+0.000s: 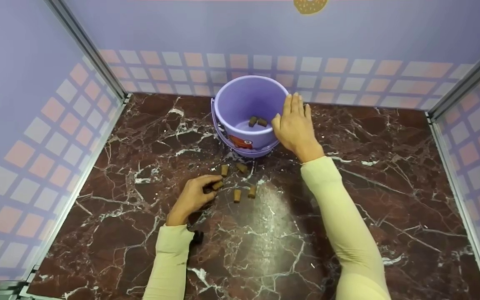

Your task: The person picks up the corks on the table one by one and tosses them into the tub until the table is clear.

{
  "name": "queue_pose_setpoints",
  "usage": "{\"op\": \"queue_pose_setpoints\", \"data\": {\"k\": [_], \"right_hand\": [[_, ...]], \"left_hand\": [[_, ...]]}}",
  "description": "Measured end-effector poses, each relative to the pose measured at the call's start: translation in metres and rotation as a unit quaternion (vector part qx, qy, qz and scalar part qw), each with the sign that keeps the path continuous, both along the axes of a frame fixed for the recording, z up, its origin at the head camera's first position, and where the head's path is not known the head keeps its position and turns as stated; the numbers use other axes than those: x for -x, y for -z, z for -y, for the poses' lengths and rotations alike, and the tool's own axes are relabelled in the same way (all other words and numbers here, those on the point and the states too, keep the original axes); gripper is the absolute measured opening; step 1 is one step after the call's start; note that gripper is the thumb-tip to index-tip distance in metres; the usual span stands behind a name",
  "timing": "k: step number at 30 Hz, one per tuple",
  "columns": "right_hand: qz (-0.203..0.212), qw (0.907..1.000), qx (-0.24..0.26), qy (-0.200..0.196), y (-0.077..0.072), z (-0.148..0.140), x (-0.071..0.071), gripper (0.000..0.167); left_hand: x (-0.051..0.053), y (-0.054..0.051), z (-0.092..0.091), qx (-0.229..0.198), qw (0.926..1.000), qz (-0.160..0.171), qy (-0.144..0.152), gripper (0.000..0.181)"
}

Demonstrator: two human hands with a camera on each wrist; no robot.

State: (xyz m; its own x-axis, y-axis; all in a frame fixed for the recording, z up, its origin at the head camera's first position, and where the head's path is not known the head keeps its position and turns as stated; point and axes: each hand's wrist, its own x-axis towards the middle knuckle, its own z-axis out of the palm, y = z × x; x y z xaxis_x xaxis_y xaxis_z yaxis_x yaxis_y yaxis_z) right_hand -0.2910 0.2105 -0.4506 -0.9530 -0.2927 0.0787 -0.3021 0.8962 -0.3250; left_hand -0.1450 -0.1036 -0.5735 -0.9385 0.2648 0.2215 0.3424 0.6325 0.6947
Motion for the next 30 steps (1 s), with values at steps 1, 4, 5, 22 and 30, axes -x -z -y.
{"op": "queue_pose_setpoints", "data": {"k": [1, 4, 5, 22, 30], "right_hand": [[0.0, 1.0, 0.0, 0.001, 0.0, -0.0001, 0.0002, 0.073], [0.003, 1.0, 0.002, 0.002, 0.0001, -0.0005, -0.0001, 0.073], [0.004, 1.0, 0.003, 0.001, 0.0001, -0.0007, -0.0003, 0.073], [0.001, 1.0, 0.008, -0.001, 0.0004, -0.0003, 0.0001, 0.074], [0.001, 1.0, 0.008, 0.001, 0.0001, 0.0, -0.0001, 0.073]], "left_hand": [[0.0001, -0.0004, 0.0004, 0.0, 1.0, 0.004, 0.004, 0.048], [0.0011, 0.0006, 0.0008, 0.005, 1.0, -0.004, 0.004, 0.049], [0.0014, 0.0011, 0.0008, 0.004, 1.0, -0.008, 0.002, 0.048], [0.0041, 0.0042, -0.0031, -0.01, 0.9993, -0.021, 0.03, 0.039], [0.0038, 0.0044, -0.0026, 0.002, 0.9999, -0.003, 0.011, 0.043]]}}
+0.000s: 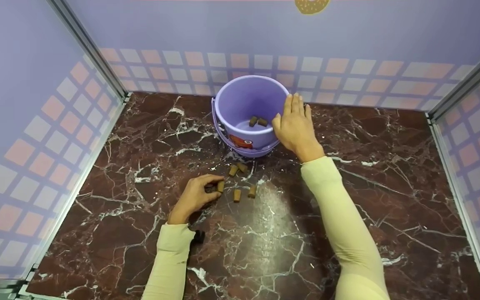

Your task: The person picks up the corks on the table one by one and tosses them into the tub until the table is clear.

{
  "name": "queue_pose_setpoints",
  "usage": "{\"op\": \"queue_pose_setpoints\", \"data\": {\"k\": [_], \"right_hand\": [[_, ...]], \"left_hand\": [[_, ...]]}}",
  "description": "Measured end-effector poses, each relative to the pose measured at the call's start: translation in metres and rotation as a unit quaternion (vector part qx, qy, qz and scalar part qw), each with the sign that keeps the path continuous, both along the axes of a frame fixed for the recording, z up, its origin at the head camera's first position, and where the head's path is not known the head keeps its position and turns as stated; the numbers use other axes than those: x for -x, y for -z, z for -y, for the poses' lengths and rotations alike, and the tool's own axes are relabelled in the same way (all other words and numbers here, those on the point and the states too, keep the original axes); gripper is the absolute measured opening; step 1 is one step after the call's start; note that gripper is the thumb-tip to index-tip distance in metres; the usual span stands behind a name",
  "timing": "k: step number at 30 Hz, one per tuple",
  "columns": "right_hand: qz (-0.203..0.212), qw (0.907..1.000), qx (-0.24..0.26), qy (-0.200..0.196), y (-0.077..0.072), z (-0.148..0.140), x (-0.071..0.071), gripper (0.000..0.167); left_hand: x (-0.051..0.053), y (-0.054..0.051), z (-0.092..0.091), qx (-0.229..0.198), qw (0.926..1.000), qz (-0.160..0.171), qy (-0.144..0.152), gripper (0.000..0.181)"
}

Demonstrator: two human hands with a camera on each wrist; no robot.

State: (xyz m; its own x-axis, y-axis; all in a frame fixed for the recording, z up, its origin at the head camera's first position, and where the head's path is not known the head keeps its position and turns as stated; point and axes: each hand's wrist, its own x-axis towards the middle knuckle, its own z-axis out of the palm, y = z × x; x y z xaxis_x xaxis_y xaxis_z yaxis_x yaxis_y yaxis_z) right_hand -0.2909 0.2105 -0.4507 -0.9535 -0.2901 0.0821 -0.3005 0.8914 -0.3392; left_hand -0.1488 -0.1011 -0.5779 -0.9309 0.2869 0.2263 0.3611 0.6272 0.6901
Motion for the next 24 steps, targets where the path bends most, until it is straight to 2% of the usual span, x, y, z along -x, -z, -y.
{"op": "queue_pose_setpoints", "data": {"k": [3, 10, 18, 24], "right_hand": [[0.002, 1.0, 0.002, 0.0, 0.0, 0.0, 0.0, 0.073], [0.003, 1.0, 0.003, -0.001, 0.0, 0.001, 0.001, 0.074], [-0.004, 1.0, 0.003, -0.002, -0.001, 0.0, 0.0, 0.072], [-0.002, 1.0, 0.002, -0.003, -0.001, 0.0, -0.001, 0.072]], "left_hand": [[0.0, 0.0, 0.001, 0.004, 1.0, 0.001, 0.001, 0.044], [0.0, 0.001, 0.0, -0.015, 0.9999, -0.006, -0.002, 0.04], [0.001, 0.0, -0.005, -0.004, 1.0, 0.002, 0.008, 0.043], [0.0, -0.001, -0.01, 0.009, 0.9999, -0.006, 0.004, 0.037]]}}
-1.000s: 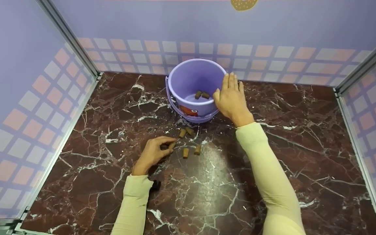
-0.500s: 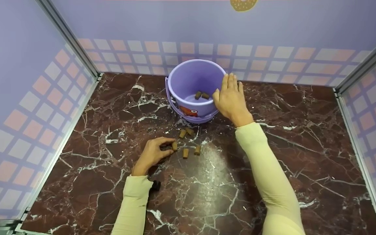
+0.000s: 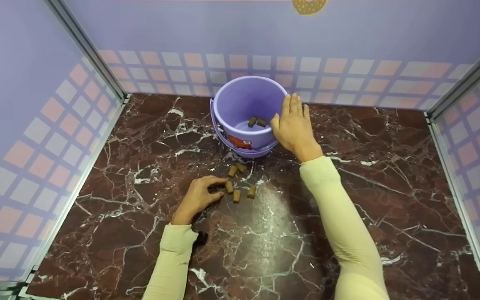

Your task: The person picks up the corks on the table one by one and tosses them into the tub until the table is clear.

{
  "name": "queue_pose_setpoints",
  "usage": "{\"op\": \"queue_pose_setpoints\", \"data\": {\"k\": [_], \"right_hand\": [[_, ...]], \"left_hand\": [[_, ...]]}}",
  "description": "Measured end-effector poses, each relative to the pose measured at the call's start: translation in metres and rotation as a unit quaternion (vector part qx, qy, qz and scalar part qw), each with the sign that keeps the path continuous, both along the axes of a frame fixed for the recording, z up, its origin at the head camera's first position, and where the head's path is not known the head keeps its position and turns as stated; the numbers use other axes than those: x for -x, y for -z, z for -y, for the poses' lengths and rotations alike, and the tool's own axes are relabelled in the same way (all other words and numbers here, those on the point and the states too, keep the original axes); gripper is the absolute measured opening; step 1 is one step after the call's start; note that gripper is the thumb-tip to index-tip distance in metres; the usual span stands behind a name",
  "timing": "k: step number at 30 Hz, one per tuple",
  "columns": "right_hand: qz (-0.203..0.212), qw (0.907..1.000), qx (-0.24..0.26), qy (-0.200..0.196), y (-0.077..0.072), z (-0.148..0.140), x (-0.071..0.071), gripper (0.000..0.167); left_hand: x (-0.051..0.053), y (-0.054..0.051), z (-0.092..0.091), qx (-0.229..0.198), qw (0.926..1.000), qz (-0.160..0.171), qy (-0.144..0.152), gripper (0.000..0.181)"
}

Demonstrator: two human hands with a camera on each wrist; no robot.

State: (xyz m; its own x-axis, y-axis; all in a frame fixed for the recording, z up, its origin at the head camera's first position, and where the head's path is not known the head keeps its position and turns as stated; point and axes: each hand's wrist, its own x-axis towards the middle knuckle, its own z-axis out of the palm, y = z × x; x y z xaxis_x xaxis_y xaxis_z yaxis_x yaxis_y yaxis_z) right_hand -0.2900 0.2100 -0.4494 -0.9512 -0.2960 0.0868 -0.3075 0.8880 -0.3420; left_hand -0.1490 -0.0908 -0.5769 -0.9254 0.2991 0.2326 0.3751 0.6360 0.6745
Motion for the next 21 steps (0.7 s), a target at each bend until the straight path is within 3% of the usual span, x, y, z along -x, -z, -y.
{"op": "queue_pose_setpoints", "data": {"k": [9, 16, 21], "right_hand": [[0.005, 1.0, 0.002, 0.003, 0.001, 0.0, 0.0, 0.073], [0.006, 1.0, 0.004, 0.004, 0.001, 0.0, 0.001, 0.073], [0.009, 0.9999, 0.005, 0.005, 0.0, 0.0, 0.0, 0.073]], "left_hand": [[-0.003, 0.0, -0.009, 0.004, 0.9998, 0.011, -0.019, 0.043], [-0.002, 0.003, -0.016, 0.022, 0.9988, -0.022, -0.037, 0.038], [-0.002, 0.004, -0.016, 0.019, 0.9988, -0.028, -0.036, 0.036]]}}
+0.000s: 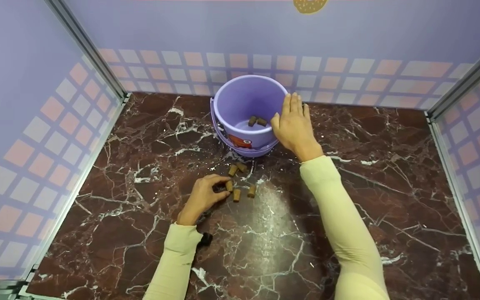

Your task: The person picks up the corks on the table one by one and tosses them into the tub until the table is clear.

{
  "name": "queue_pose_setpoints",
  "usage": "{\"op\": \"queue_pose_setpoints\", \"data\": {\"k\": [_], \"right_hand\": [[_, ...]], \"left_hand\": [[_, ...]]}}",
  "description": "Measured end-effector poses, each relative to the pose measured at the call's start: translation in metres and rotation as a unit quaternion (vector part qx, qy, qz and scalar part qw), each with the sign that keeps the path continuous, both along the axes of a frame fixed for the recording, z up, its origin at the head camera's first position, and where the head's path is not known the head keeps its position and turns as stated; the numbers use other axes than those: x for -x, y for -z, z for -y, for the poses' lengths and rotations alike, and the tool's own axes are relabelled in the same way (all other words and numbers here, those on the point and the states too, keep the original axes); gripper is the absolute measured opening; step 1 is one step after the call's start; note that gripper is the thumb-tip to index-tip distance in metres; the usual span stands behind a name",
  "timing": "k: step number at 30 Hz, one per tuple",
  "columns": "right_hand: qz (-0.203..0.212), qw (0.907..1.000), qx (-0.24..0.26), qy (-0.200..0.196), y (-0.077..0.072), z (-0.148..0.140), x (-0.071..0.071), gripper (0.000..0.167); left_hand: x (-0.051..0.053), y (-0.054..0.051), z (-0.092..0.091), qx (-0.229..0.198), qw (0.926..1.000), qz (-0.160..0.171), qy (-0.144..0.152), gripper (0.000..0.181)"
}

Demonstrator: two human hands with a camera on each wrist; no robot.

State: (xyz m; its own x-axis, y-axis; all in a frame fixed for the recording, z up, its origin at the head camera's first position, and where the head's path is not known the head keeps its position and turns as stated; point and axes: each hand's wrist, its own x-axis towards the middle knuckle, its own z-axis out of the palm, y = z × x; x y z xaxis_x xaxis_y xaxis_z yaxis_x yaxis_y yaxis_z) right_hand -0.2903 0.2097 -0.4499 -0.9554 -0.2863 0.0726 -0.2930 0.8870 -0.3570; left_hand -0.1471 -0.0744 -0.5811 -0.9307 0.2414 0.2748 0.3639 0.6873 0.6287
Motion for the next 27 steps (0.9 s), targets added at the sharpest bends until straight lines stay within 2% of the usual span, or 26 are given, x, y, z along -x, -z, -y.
{"op": "queue_pose_setpoints", "data": {"k": [5, 10, 21, 27], "right_hand": [[0.0, 1.0, -0.002, 0.0, 0.0, 0.0, 0.0, 0.074], [-0.005, 1.0, 0.001, -0.001, 0.0, 0.001, 0.001, 0.074], [-0.015, 0.9999, 0.007, -0.001, 0.001, 0.001, 0.001, 0.073], [-0.012, 0.9999, 0.007, -0.001, 0.002, 0.0, 0.001, 0.072]], "left_hand": [[0.0, 0.0, 0.001, 0.0, 1.0, -0.001, 0.009, 0.036], [0.001, -0.001, 0.004, -0.031, 0.9995, -0.001, 0.012, 0.035], [0.004, -0.01, 0.012, -0.088, 0.9961, 0.006, -0.008, 0.033], [0.006, -0.017, 0.015, -0.09, 0.9958, -0.016, -0.013, 0.035]]}}
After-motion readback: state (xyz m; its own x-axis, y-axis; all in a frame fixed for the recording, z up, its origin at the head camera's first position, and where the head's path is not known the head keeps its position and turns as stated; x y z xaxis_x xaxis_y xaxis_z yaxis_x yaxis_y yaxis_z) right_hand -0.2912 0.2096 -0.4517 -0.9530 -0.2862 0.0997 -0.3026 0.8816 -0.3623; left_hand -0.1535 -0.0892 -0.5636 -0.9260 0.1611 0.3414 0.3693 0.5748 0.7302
